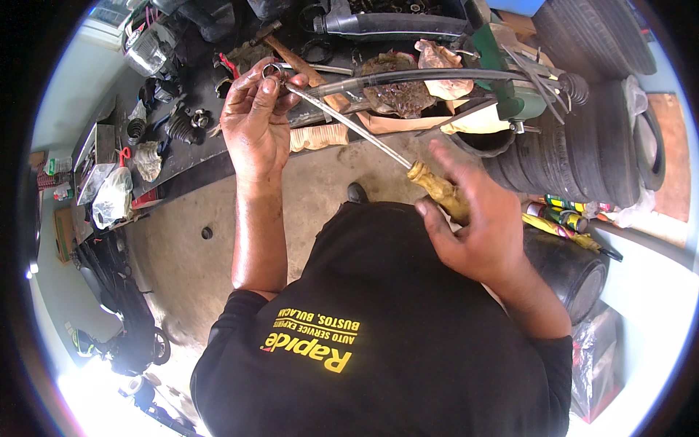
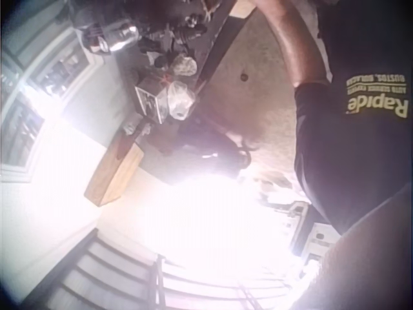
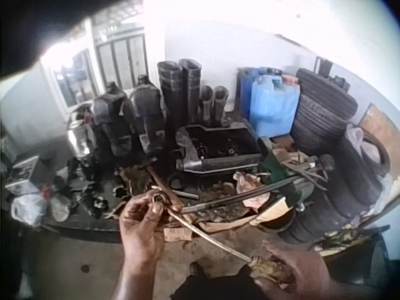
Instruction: The person secures a rubber boot onto a metal shaft using a metal clamp and pliers in a workshop. They then use a screwdriver to adjust a small metal ring on the shaft.
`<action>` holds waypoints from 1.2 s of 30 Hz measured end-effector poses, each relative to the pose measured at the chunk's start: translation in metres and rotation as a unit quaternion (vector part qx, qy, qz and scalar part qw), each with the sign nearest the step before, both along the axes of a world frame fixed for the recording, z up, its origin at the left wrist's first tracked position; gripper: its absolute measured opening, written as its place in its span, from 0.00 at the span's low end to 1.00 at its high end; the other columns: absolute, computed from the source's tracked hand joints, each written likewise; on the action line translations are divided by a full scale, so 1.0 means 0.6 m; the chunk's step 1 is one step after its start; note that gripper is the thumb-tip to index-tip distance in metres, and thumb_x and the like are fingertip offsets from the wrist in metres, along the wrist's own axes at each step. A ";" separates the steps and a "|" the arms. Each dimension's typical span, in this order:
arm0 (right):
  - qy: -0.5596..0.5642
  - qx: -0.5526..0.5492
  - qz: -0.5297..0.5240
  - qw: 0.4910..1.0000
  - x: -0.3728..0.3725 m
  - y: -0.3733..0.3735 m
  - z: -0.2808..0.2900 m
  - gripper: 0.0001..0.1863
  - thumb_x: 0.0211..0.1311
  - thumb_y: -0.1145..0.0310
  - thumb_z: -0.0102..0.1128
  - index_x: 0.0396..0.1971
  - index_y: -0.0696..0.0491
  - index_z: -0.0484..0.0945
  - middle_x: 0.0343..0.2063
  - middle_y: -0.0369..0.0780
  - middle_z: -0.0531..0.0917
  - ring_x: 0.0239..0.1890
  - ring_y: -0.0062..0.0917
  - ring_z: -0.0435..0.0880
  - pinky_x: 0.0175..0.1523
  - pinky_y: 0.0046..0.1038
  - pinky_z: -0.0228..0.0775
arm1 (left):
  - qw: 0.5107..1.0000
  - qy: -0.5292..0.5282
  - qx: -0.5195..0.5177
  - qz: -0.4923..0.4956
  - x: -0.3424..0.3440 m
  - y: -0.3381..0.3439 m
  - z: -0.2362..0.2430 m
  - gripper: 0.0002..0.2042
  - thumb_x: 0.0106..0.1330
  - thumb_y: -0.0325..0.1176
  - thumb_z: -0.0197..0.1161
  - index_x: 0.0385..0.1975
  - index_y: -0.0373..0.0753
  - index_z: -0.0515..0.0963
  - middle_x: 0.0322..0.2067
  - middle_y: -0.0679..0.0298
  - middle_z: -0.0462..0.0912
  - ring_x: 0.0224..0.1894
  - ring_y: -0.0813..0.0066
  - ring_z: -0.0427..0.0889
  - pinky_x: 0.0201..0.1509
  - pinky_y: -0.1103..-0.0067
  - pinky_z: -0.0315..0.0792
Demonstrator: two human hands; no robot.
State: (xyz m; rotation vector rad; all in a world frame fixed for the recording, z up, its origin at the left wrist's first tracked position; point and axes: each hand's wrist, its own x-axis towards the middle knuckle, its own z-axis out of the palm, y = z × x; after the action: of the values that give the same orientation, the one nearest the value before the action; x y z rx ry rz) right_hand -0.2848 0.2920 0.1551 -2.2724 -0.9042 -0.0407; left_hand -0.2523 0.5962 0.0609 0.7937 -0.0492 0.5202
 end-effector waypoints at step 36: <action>-0.023 -0.134 -0.001 0.991 0.008 -0.069 0.005 0.33 0.61 0.72 0.69 0.69 0.40 0.79 0.40 0.42 0.83 0.37 0.37 0.87 0.35 0.39 0.81 | 0.997 0.049 0.049 -0.036 0.034 -0.031 -0.018 0.12 0.76 0.23 0.64 0.56 0.33 0.81 0.49 0.56 0.88 0.45 0.65 0.90 0.45 0.79 0.83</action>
State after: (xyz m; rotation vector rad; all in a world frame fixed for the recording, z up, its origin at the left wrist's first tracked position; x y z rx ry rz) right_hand -0.2802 0.2504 0.1578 -2.5300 -0.9822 0.0302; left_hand -0.2320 0.5776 0.0500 0.9086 -0.0136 0.4127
